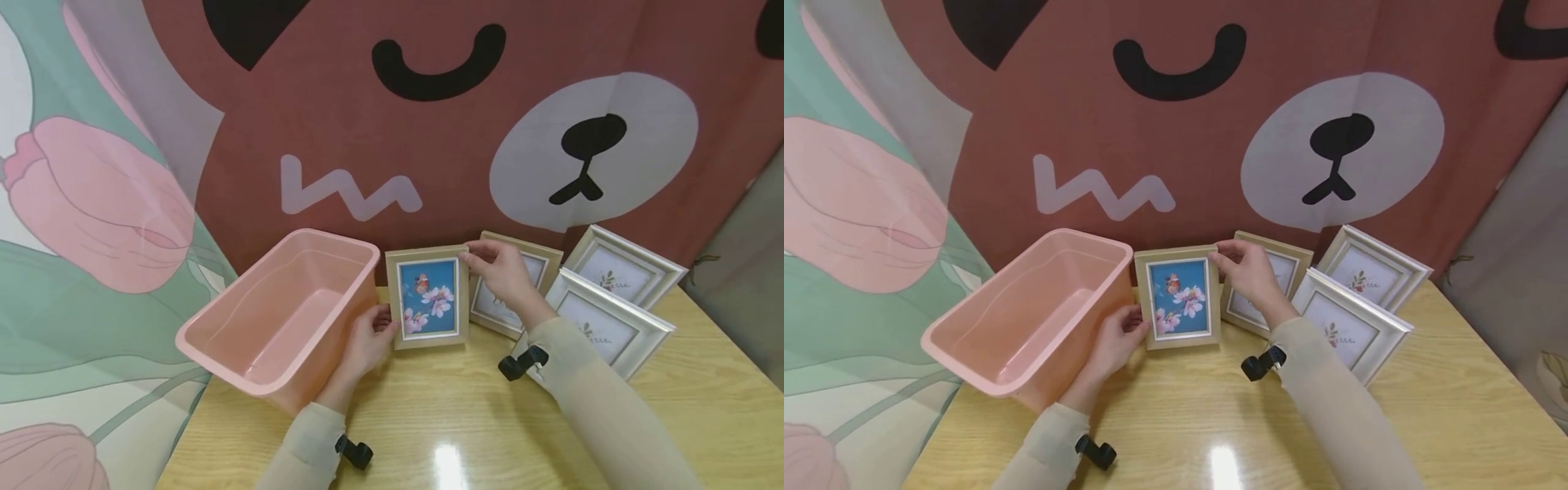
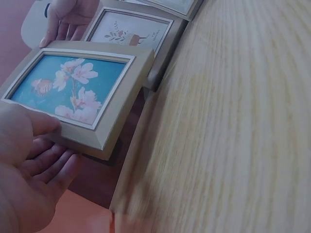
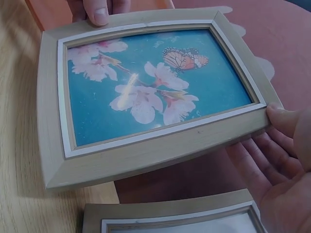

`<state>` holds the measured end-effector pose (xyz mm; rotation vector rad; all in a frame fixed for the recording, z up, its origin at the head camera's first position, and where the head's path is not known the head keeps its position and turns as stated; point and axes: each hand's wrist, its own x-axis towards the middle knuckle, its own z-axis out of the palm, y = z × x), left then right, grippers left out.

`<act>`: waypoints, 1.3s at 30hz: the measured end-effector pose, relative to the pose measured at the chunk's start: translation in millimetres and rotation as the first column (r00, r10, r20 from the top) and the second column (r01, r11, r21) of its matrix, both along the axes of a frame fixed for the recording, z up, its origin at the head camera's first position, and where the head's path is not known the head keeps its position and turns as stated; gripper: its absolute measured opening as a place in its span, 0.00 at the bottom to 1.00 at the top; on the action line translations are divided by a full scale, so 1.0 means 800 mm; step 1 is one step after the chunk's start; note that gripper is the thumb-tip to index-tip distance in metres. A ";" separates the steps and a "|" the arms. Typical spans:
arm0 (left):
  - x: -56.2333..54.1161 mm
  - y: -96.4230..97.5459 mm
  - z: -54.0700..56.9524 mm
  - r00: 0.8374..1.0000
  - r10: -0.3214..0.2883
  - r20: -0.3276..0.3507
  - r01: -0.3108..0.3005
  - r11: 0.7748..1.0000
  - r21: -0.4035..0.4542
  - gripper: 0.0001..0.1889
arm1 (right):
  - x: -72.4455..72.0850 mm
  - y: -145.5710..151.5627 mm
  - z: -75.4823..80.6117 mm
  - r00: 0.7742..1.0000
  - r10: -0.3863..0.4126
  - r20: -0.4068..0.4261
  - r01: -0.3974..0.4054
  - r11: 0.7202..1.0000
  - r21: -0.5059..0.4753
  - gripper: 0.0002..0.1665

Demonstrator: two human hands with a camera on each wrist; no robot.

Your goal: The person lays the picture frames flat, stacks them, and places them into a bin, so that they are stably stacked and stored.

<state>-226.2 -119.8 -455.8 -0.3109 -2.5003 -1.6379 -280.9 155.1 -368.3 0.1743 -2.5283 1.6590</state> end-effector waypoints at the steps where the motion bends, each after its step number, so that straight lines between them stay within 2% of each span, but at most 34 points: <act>1: 0.001 0.000 0.000 1.000 0.000 0.002 0.000 1.000 0.006 0.18 | 0.001 0.000 0.001 1.000 0.001 0.000 -0.001 1.000 -0.003 0.25; 9: 0.005 -0.007 0.001 1.000 -0.020 0.006 0.020 0.998 0.052 0.19 | 0.008 0.001 0.005 1.000 -0.001 -0.001 0.001 1.000 0.011 0.26; 13: 0.003 -0.009 -0.002 0.999 -0.040 0.005 0.040 0.998 0.055 0.19 | 0.015 0.003 0.010 1.000 -0.022 0.017 0.021 0.999 0.028 0.26; 20: 0.001 -0.008 -0.003 0.997 -0.078 -0.008 0.079 0.996 0.051 0.20 | 0.022 0.008 0.015 0.999 -0.030 -0.012 0.030 0.999 0.027 0.26; 28: 0.003 -0.008 -0.004 0.986 -0.153 0.063 0.152 0.988 0.022 0.33 | 0.029 0.009 0.021 0.999 -0.044 0.006 0.044 0.999 0.012 0.25; 35: 0.001 -0.009 -0.004 0.981 -0.191 0.029 0.192 0.981 -0.023 0.39 | 0.038 0.012 0.028 0.999 -0.045 0.017 0.044 0.999 0.029 0.26; 39: 0.000 -0.010 -0.006 0.974 -0.219 0.048 0.221 0.975 -0.029 0.41 | 0.043 0.013 0.029 0.999 -0.044 0.014 0.044 0.999 0.032 0.27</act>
